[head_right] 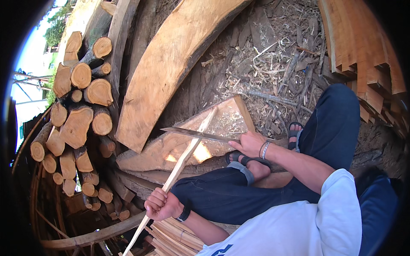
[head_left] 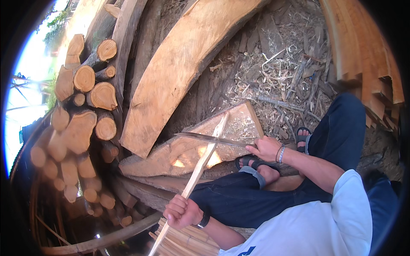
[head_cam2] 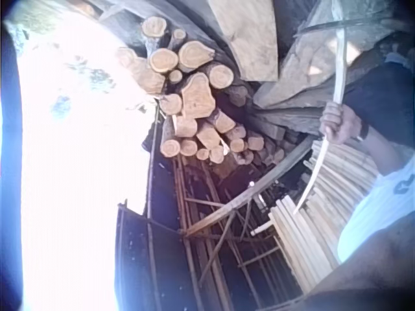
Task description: The person shaves and shapes a thin piece of wood with a knife while sitting on a pile of logs.
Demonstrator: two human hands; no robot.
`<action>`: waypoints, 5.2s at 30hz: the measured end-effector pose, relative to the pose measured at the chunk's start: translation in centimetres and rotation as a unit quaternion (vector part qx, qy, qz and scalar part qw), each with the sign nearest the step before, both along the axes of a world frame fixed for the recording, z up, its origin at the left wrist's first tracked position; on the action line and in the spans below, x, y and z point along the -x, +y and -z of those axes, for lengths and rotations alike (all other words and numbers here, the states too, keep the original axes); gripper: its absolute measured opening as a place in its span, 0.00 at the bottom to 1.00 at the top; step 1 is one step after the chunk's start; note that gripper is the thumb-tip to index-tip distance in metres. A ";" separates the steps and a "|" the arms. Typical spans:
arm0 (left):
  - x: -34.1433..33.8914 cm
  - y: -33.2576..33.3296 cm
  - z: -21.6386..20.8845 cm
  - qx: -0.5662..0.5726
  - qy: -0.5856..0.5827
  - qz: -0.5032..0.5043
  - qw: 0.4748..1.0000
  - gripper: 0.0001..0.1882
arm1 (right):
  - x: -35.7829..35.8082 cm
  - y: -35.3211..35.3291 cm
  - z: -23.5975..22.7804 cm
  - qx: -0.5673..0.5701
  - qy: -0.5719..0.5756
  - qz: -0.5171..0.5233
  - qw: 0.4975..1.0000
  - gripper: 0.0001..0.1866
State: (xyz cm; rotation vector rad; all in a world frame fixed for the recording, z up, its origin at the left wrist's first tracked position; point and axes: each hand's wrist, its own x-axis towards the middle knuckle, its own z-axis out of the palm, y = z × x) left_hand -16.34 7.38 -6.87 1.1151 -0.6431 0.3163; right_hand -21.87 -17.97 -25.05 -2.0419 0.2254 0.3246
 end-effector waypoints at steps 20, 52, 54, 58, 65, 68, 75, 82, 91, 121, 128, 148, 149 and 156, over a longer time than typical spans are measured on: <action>0.4 -0.4 0.2 0.014 0.003 0.004 1.000 0.21 | -0.7 -1.3 0.9 -0.010 0.056 0.020 0.998 0.38; 0.7 0.6 0.2 -0.063 -0.004 0.098 0.993 0.18 | 0.3 0.9 -0.8 0.009 0.045 0.001 0.999 0.36; 0.7 0.4 0.2 -0.062 -0.008 0.096 0.993 0.18 | 0.7 0.8 -2.0 -0.018 0.000 0.006 1.000 0.37; 0.7 0.0 0.3 -0.071 -0.015 0.106 0.992 0.18 | 0.4 0.8 -0.3 0.010 -0.047 0.007 0.999 0.38; 1.2 0.2 0.7 -0.072 -0.009 0.094 0.993 0.17 | 0.3 -0.2 0.4 -0.079 0.001 0.076 0.994 0.35; 1.4 -0.5 0.2 -0.081 -0.011 0.102 0.991 0.18 | -0.5 0.0 -1.1 -0.095 -0.036 0.041 0.994 0.35; 2.3 -0.6 1.0 -0.072 -0.011 0.080 0.994 0.17 | -0.4 1.0 -0.5 -0.071 -0.008 0.021 0.997 0.37; 1.7 -0.7 0.7 -0.096 -0.012 0.102 0.990 0.18 | -0.7 0.7 -0.3 -0.032 0.057 -0.004 0.998 0.36; 1.6 -0.8 0.5 -0.087 -0.013 0.111 0.990 0.18 | -0.1 1.6 -0.9 -0.026 -0.032 0.027 0.999 0.37; 1.6 -0.7 0.7 -0.080 -0.023 0.150 0.985 0.16 | 0.0 1.5 -1.5 -0.039 0.002 -0.016 0.999 0.39; 1.9 -0.9 0.5 -0.092 -0.014 0.112 0.989 0.18 | 0.3 1.9 -2.9 -0.033 -0.022 -0.023 0.999 0.37; 1.8 -1.1 0.4 -0.095 -0.018 0.122 0.988 0.18 | 0.2 1.2 -2.2 -0.033 0.005 -0.026 0.999 0.38; 1.9 -1.1 0.3 -0.090 -0.015 0.116 0.989 0.18 | 0.2 1.1 -1.5 -0.043 0.020 -0.019 0.999 0.38; 1.9 -0.4 0.8 -0.082 -0.012 0.105 0.991 0.18 | 0.7 1.5 -2.8 0.009 -0.038 -0.018 0.999 0.37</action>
